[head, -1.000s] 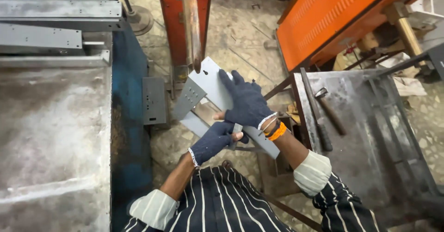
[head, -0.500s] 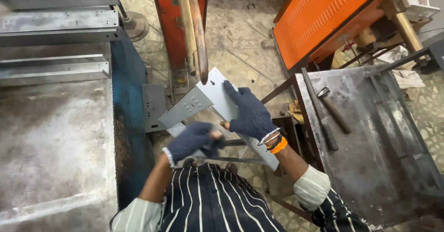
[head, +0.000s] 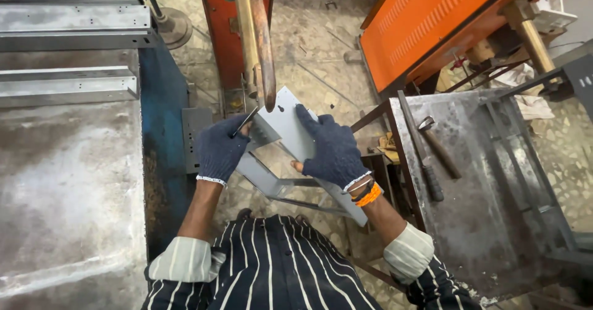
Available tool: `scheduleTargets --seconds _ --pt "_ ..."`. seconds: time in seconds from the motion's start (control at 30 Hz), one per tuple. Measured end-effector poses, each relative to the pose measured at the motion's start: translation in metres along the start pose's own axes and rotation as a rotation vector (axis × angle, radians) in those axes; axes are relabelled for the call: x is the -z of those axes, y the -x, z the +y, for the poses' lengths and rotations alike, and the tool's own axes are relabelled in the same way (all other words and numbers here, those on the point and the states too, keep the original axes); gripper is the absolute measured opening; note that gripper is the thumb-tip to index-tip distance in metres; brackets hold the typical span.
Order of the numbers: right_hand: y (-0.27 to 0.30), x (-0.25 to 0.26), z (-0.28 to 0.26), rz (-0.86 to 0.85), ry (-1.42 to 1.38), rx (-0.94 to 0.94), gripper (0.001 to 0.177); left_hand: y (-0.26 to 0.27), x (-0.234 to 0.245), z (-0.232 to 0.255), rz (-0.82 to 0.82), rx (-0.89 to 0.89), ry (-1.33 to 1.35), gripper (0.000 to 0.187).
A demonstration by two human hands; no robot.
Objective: Spot welding metal components together to assemble a frame or casing.
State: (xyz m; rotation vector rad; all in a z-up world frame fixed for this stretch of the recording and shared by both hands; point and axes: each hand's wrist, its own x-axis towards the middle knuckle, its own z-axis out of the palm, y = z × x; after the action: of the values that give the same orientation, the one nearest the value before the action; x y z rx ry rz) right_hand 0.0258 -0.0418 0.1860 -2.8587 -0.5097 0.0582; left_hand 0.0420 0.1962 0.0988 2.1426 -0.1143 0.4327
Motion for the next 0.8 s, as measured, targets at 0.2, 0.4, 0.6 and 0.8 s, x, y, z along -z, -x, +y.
scheduleTargets --seconds 0.2,0.4,0.6,0.8 --pt "0.000 -0.002 0.002 -0.007 -0.006 0.013 0.120 -0.006 0.007 0.021 0.002 -0.125 -0.020 0.026" --pt "-0.002 0.002 -0.001 -0.064 -0.038 -0.021 0.122 -0.003 -0.019 0.005 -0.100 0.070 0.426 0.034" --pt "0.001 -0.004 -0.001 0.025 -0.036 0.010 0.120 -0.005 -0.027 0.021 -0.045 0.128 0.159 0.065" --pt "0.000 0.003 -0.001 -0.032 -0.039 -0.008 0.121 -0.004 -0.036 0.019 -0.012 0.151 0.186 0.063"
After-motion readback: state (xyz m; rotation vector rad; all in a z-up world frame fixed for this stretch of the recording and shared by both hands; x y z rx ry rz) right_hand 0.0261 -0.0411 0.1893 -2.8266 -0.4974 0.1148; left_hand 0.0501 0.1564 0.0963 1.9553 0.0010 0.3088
